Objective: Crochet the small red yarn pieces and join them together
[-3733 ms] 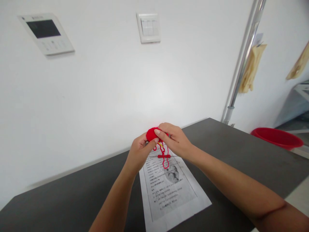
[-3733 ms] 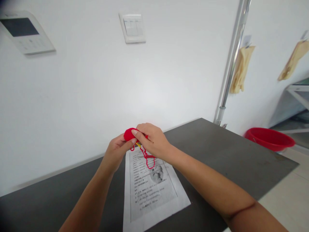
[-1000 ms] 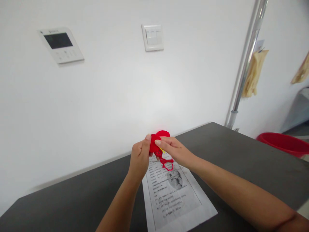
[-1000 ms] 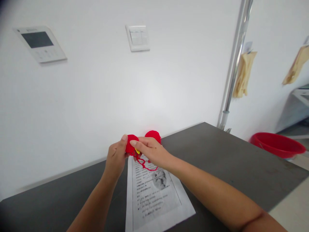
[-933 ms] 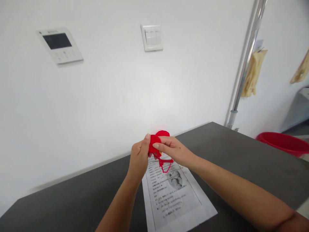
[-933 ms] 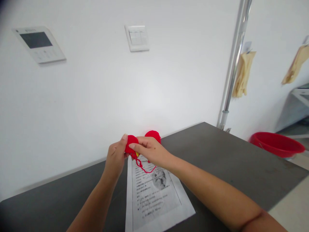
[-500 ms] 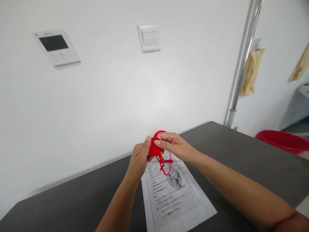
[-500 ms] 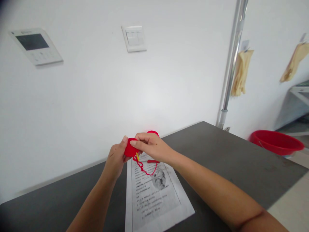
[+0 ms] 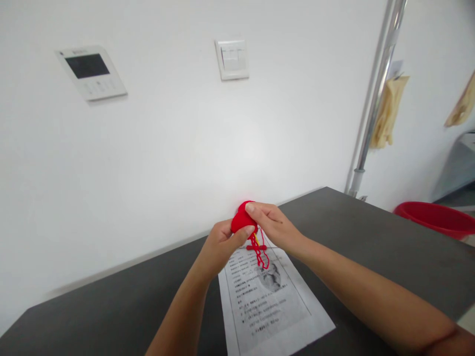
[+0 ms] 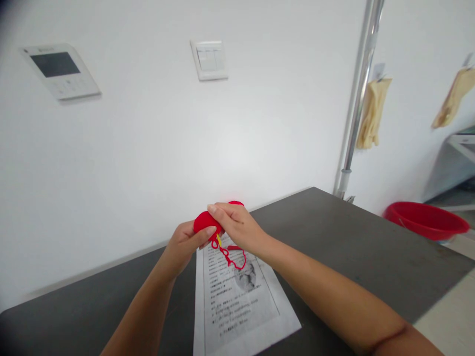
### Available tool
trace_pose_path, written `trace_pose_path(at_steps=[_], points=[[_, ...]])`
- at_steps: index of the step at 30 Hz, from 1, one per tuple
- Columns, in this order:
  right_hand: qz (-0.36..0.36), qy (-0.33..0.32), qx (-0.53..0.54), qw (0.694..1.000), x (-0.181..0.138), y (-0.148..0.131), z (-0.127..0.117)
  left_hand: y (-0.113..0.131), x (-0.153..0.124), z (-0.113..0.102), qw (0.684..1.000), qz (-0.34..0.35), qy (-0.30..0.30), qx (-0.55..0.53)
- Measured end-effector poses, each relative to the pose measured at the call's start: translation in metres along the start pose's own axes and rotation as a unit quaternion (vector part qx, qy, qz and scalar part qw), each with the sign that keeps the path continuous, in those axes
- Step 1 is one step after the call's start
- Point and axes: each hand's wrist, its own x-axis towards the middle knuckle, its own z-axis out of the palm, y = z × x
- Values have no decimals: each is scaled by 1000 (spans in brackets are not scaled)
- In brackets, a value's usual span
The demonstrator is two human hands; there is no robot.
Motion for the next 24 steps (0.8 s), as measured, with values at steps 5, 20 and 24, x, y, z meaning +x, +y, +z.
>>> trace_pose_path(at_steps=[5,20,24], points=[[-6,3,-36,999,0,-3,-3,0,4,-2,997,11,71,-31],[-34,-16,-126,991,-3,-2,-3,-9,4,0,991,-5,122,-50],[-26,-22,-115,993,-3,-4,-2,-4,4,-1,991,34,127,-17]])
